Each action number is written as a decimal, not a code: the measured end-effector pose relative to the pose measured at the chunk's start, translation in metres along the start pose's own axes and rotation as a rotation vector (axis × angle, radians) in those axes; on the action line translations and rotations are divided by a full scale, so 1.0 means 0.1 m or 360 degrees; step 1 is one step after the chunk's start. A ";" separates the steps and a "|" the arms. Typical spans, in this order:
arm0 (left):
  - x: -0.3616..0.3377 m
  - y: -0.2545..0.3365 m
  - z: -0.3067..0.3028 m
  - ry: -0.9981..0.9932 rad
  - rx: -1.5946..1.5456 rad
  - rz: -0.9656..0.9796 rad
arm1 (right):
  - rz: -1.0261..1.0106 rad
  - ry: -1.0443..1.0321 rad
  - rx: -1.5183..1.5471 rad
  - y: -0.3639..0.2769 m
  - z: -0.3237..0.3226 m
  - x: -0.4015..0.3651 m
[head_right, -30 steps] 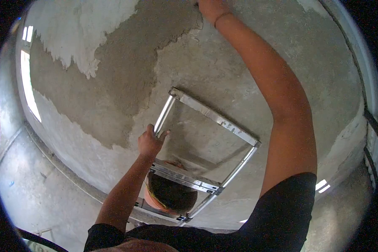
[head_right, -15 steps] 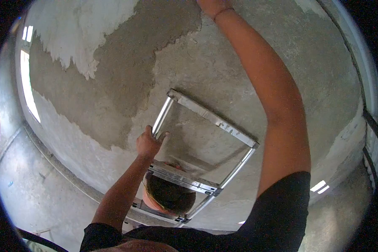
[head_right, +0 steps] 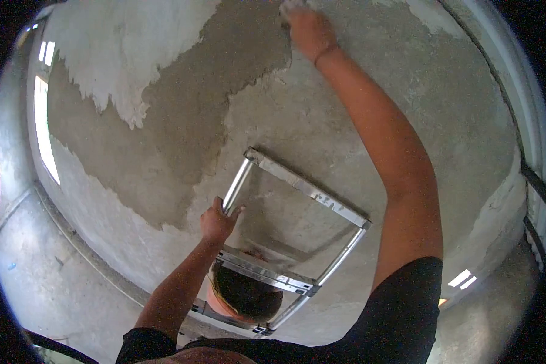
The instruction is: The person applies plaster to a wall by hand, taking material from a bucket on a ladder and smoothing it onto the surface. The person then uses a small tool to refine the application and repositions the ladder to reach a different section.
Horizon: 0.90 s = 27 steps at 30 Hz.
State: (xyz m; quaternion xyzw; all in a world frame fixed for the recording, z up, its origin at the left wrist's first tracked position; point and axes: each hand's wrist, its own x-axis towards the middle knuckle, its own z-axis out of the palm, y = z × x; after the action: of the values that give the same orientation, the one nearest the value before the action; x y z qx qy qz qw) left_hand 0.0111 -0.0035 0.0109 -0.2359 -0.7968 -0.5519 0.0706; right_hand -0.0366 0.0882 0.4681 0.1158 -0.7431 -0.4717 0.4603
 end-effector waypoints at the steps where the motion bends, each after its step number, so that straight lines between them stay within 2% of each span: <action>1: 0.01 0.01 0.00 0.0004 -0.0016 -0.0013 | 0.0440 -0.0257 0.0071 -0.03 -0.16 0.26; 3: 0.01 0.01 0.00 0.0016 -0.0024 -0.0013 | 0.0783 -0.0204 0.0312 -0.07 -0.29 0.63; 7: 0.01 -0.04 0.04 0.0055 -0.0020 0.0009 | 0.0786 -0.0158 0.0018 -0.09 0.49 0.65; 9: 0.01 -0.02 0.01 0.0040 -0.0055 0.0007 | 0.0347 -0.0030 -0.0186 -0.18 0.67 0.53; 10: 0.00 -0.02 0.00 0.0020 -0.0073 0.0015 | 0.0344 -0.0038 -0.0192 -0.17 0.71 0.47; 12: -0.02 -0.04 0.02 0.0010 -0.0055 0.0013 | -0.0582 0.0800 -0.0153 -0.08 0.72 0.39; 13: 0.02 -0.03 0.03 0.0021 -0.0037 0.0009 | -0.0584 0.0811 -0.0166 -0.05 0.53 0.46; 15: 0.03 -0.01 0.01 0.0013 -0.0034 0.0017 | 0.0448 -0.0136 0.0038 0.06 0.13 0.61; 16: 0.02 -0.02 0.01 -0.0005 -0.0031 0.0007 | 0.0448 -0.0133 0.0042 0.08 0.08 0.66; 18: 0.01 -0.02 0.01 0.0010 -0.0044 0.0007 | 0.0964 -0.0243 0.0333 0.07 0.02 0.71; 22: 0.01 -0.02 0.01 -0.0016 -0.0048 0.0015 | 0.0822 -0.0184 0.0157 -0.05 0.58 0.60; 24: -0.01 -0.01 0.00 -0.0019 -0.0031 0.0024 | -0.0336 0.0710 -0.0426 0.00 0.74 0.55; 25: 0.00 -0.01 -0.01 -0.0009 -0.0019 0.0036 | -0.0336 0.0719 -0.0424 0.03 0.64 0.60; 27: 0.03 -0.04 0.01 -0.0012 -0.0028 0.0022 | 0.0040 0.0063 -0.0030 0.14 0.36 0.75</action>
State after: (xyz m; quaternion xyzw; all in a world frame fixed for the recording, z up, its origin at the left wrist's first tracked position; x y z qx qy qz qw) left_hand 0.0070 -0.0031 0.0078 -0.2441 -0.7904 -0.5575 0.0694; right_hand -0.1031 0.0718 0.5182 0.1113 -0.7307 -0.4706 0.4818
